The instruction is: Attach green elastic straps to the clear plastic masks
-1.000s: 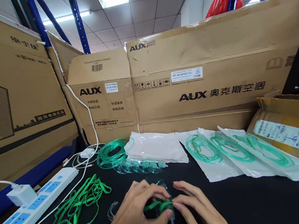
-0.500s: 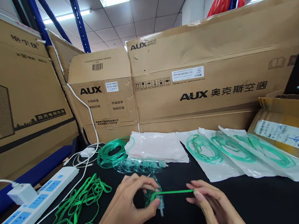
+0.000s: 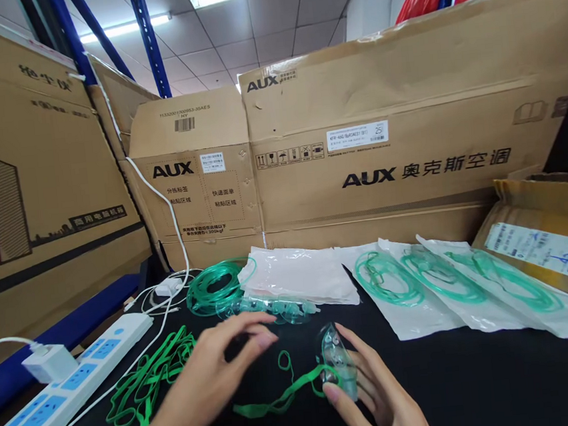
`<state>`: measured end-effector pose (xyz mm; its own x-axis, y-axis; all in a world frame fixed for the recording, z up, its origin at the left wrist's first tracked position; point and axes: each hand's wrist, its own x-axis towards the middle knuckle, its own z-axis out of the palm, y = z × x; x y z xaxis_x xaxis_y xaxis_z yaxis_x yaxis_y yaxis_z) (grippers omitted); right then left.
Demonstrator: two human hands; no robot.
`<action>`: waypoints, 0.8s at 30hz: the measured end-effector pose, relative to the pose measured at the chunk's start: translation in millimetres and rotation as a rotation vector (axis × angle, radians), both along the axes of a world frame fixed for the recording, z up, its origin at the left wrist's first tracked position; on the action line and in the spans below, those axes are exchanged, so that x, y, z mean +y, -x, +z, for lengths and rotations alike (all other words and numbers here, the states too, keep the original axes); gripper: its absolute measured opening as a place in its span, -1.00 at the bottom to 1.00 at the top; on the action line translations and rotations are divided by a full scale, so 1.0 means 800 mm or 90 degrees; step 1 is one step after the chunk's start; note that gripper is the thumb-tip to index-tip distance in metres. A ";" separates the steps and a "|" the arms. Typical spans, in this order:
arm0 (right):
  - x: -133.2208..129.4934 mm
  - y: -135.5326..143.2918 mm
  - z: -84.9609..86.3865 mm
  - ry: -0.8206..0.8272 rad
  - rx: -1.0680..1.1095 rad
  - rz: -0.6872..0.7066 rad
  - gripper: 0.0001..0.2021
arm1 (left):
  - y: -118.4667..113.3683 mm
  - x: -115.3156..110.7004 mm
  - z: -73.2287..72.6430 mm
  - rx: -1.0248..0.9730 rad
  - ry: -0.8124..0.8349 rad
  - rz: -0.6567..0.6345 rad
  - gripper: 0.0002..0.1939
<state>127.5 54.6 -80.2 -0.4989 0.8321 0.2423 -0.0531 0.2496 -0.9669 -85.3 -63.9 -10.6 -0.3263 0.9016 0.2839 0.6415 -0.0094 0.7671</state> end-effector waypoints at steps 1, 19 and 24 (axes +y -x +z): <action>0.000 -0.001 0.001 0.009 0.001 0.001 -0.34 | 0.012 -0.006 0.004 0.033 0.013 0.032 -0.80; -0.005 -0.002 0.009 0.045 0.013 0.009 -0.38 | -0.010 0.019 -0.044 0.178 0.142 -0.064 -0.88; -0.013 -0.004 0.018 -0.033 -0.016 -0.070 -0.48 | -0.016 0.024 -0.046 0.178 0.145 -0.040 -0.94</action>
